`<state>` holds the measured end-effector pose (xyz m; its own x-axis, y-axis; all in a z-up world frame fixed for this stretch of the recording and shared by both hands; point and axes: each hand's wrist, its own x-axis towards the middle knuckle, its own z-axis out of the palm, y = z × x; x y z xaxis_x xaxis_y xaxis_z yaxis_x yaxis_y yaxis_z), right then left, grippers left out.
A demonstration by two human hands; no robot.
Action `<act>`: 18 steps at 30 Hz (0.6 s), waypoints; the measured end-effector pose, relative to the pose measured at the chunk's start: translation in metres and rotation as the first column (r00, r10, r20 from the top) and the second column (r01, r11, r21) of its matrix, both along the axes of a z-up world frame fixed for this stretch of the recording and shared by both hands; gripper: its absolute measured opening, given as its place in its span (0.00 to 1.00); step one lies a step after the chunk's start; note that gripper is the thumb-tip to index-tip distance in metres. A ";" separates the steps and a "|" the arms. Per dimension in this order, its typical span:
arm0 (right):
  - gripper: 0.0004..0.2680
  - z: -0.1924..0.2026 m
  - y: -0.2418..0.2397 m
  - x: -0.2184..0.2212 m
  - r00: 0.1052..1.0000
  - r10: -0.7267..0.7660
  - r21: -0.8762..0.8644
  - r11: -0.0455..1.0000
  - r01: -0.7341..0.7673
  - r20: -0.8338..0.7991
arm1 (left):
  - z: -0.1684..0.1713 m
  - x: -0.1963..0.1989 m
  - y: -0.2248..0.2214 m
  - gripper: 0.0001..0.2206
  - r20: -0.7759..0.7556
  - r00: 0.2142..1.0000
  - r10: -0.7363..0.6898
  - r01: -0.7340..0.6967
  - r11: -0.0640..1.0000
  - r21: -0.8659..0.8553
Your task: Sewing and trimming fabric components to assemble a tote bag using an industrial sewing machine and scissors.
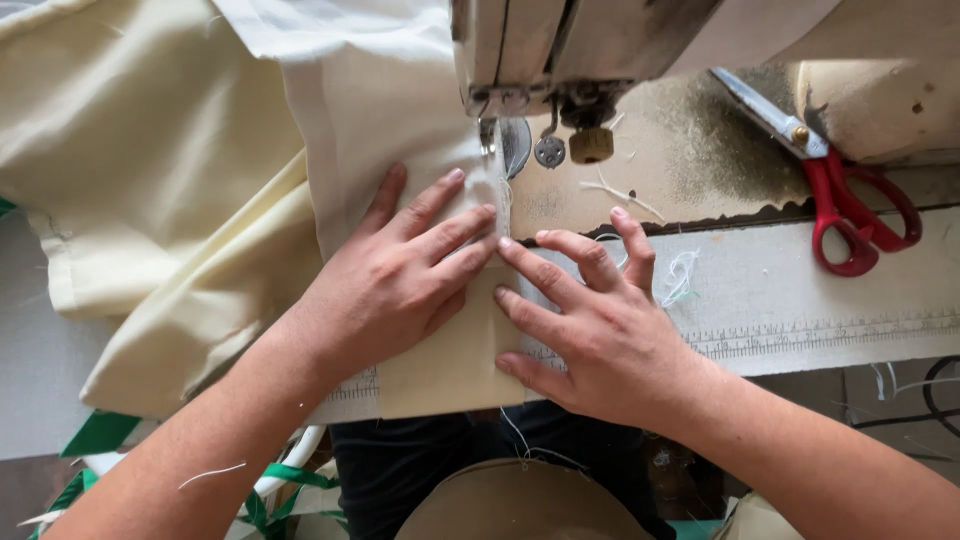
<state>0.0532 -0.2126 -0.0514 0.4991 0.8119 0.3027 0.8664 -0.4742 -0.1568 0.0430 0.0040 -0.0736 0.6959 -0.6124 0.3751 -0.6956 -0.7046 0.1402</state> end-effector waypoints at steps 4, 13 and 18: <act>0.14 -0.002 0.004 0.012 1.000 -0.013 -0.014 1.000 0.013 -0.010 | 0.001 0.014 0.006 0.11 -0.065 0.997 -0.030 0.030 1.000 -0.005; 0.15 -0.006 0.005 0.012 0.999 -0.044 -0.041 0.998 0.044 0.007 | 0.010 0.029 0.003 0.07 0.070 0.996 0.046 -0.047 0.999 0.002; 0.18 -0.007 0.004 0.008 0.996 -0.083 -0.048 0.995 0.083 -0.011 | 0.039 0.051 -0.003 0.05 -0.570 0.740 0.358 -0.619 0.694 -0.367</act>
